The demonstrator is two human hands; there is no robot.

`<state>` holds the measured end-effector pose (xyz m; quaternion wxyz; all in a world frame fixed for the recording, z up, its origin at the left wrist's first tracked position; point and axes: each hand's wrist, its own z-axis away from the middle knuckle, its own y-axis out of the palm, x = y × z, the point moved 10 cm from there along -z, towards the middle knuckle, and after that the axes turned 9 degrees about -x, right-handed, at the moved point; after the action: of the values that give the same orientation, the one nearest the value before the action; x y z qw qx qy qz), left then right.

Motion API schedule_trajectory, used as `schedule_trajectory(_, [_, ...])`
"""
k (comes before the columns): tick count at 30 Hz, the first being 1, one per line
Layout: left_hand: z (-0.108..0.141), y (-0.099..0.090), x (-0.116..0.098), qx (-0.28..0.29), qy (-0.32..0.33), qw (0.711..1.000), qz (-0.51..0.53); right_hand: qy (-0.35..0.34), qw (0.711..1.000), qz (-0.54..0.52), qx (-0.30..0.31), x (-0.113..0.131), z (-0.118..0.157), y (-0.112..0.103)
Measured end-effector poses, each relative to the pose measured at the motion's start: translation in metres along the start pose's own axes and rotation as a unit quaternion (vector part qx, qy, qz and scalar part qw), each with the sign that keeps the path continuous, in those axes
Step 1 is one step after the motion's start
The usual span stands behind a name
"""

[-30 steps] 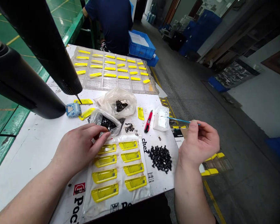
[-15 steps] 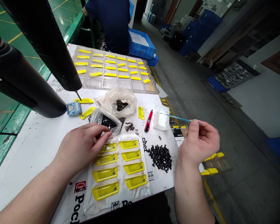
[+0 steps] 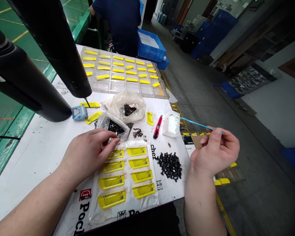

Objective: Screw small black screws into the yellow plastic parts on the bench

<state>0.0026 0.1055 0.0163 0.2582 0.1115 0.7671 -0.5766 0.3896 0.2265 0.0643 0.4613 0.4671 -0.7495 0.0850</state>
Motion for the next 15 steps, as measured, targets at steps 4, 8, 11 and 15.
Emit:
schedule_trajectory(4, [0.000,0.001,0.000,0.003,-0.005,1.000,0.006,0.097,0.994,-0.046,0.008,-0.017,-0.003,-0.001])
schedule_trajectory(8, [0.000,0.001,0.001,-0.001,-0.013,1.000,0.009,0.174,0.980,-0.064,0.067,-0.030,0.001,0.007])
schedule_trajectory(11, [0.000,0.000,0.002,-0.004,-0.018,1.000,0.017,0.241,0.952,-0.097,0.158,-0.037,0.014,0.022])
schedule_trajectory(15, [-0.002,-0.006,0.006,-0.015,-0.028,0.999,0.020,0.245,0.910,-0.140,0.303,-0.025,0.040,0.045])
